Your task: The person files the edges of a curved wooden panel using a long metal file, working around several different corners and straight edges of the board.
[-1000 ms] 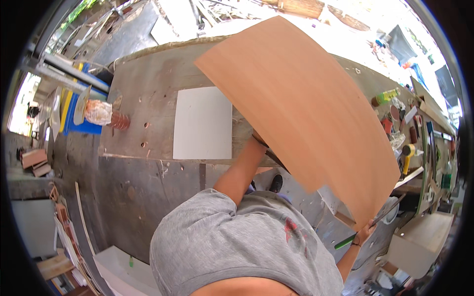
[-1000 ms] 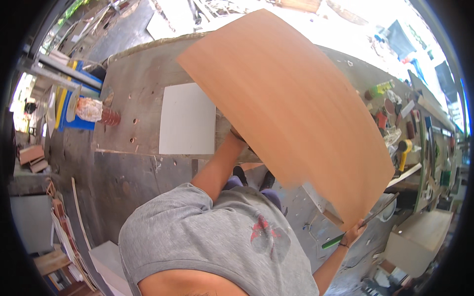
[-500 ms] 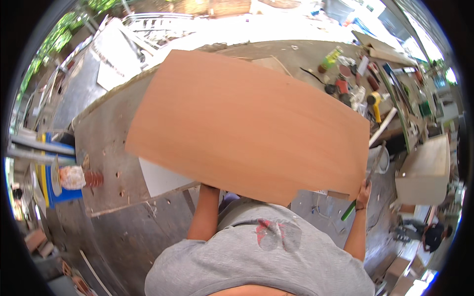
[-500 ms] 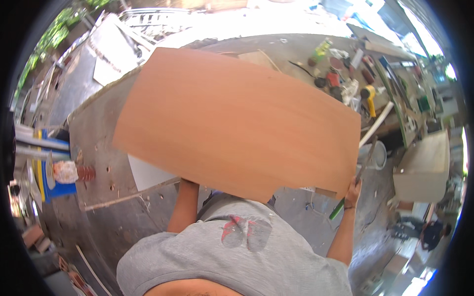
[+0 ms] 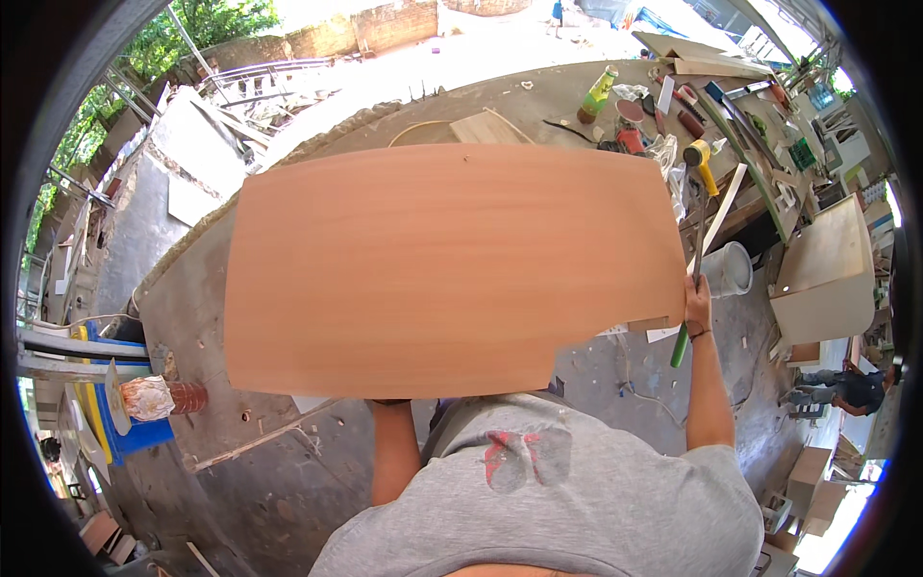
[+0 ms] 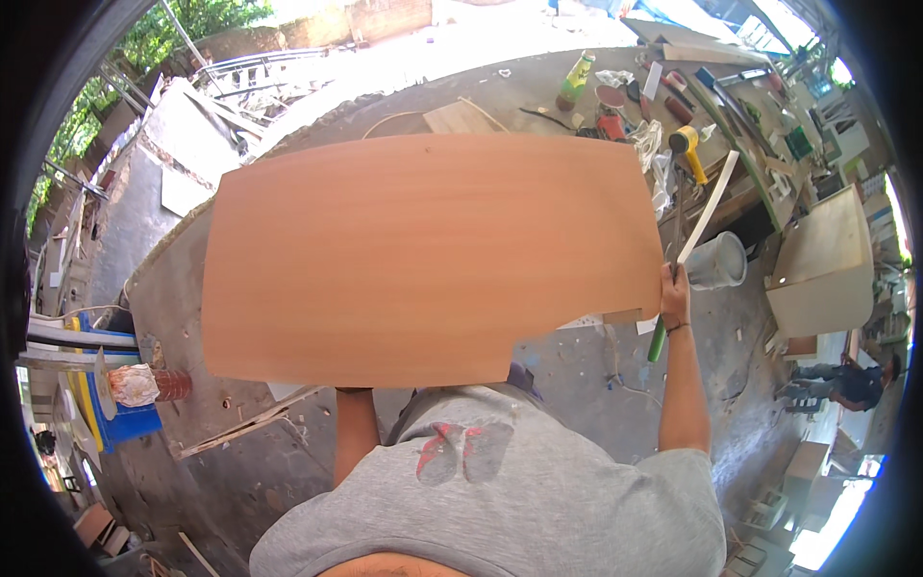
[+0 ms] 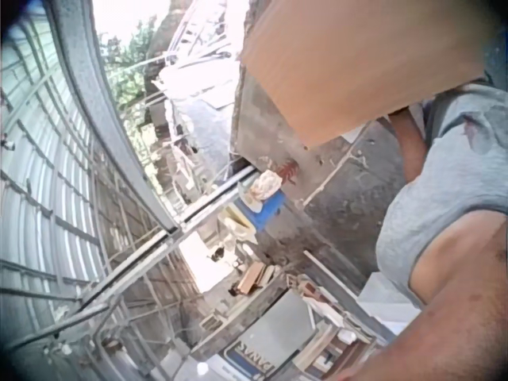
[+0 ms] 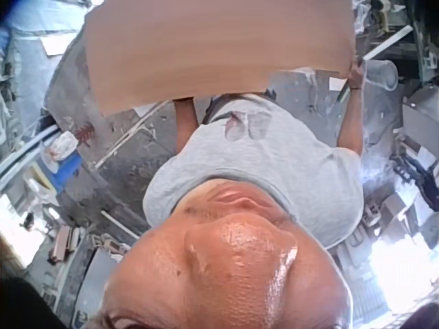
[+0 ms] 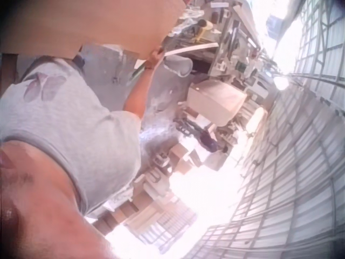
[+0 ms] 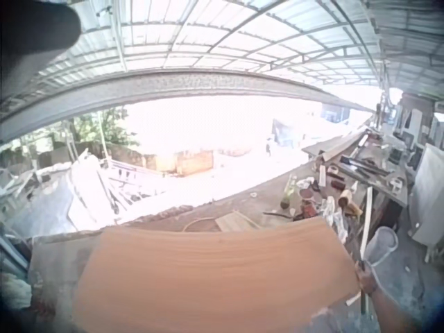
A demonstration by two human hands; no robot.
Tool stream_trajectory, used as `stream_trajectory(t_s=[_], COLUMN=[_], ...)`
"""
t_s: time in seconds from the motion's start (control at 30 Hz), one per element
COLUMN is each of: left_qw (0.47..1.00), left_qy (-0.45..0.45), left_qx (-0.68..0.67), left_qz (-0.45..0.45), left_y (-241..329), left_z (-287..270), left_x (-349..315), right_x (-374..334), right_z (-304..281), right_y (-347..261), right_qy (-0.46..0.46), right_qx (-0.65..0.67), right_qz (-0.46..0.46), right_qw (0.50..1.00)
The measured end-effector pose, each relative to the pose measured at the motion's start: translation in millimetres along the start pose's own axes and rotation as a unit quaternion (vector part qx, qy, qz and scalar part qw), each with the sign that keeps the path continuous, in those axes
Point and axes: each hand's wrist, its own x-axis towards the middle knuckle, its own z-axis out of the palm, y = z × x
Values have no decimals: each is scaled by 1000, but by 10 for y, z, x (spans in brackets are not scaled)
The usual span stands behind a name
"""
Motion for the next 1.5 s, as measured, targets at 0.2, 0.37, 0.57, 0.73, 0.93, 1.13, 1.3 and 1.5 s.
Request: stream_trajectory(t_s=[0.2,0.37,0.57,0.73,0.93,1.13,1.3,1.5], left_qw=[1000,1000,1000,998,997,996,994,988], left_qy=[5,11,24,29,30,32,29,27], left_qx=[5,4,5,7,15,26,20,-18], left_qz=[2,1,20,48,75,84,101,148], left_y=[-26,-84,-84,-13,71,55,124,545], left_z=[-47,-66,-70,-62,9,94,158,125], left_x=[-107,-200,-326,-379,-362,-240,-199,-829], right_x=[301,601,866,978,1182,1693,1908,1543], right_z=[169,222,336,559,933,1312,1508,1776], right_y=[-71,67,48,-119,-499,-385,-677,-564], right_qy=[-18,-24,-32,-45,-49,-13,2,41], right_qx=[28,8,42,36,13,-7,-20,34], right_qz=[-1,-30,-46,-41,-63,-134,-105,-71], right_qw=[999,999,998,997,997,991,994,996])
